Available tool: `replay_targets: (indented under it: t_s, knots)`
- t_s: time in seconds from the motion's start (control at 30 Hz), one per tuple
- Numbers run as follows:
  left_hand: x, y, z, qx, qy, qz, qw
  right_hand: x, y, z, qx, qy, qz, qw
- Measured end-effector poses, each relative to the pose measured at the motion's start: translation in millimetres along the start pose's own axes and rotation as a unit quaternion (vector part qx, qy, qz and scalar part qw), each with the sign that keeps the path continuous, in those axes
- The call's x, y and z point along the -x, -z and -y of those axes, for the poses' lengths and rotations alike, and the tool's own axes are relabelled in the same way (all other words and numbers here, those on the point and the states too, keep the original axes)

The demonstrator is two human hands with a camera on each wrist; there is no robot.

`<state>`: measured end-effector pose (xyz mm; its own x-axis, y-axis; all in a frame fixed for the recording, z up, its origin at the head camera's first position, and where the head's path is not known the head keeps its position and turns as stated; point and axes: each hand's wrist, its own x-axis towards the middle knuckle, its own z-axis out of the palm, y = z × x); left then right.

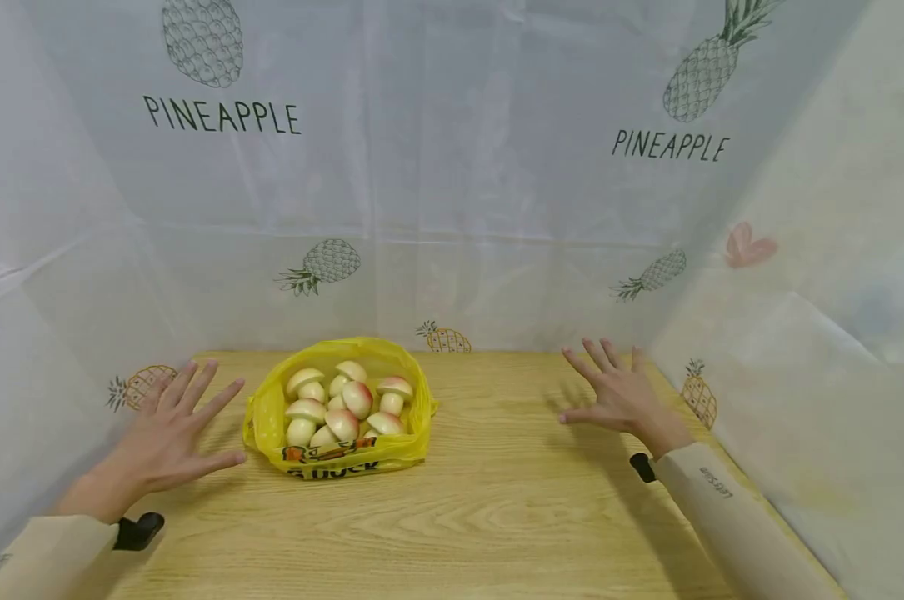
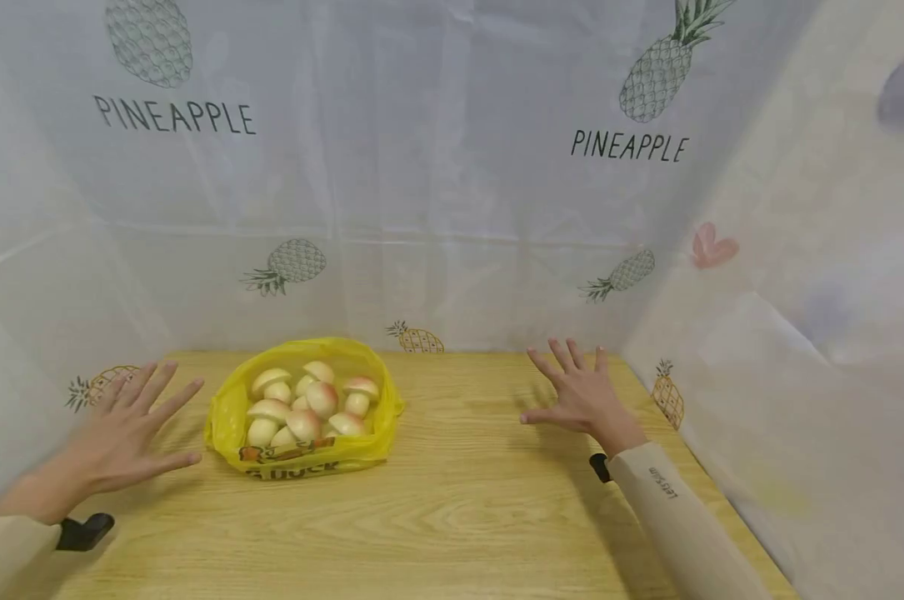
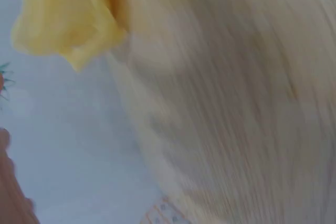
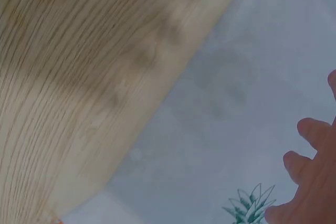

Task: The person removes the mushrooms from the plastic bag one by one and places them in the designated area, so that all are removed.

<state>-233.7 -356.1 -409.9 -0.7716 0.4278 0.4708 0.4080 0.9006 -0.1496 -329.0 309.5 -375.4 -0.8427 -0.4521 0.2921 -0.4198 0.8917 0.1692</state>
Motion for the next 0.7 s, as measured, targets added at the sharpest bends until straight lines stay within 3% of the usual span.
replay_targets:
  t_s: [0.4, 0.7]
  knots:
    - [-18.0, -11.8, -29.3, 0.110, 0.042, 0.014, 0.9930, -23.9, -18.7, 34.4, -0.053, 0.032, -0.006, 0.9981]
    - [-26.5, -19.1, -44.1, 0.223, 0.089, 0.030, 0.9703, -42.3, -26.5, 65.0, -0.080, 0.055, -0.021, 0.9951]
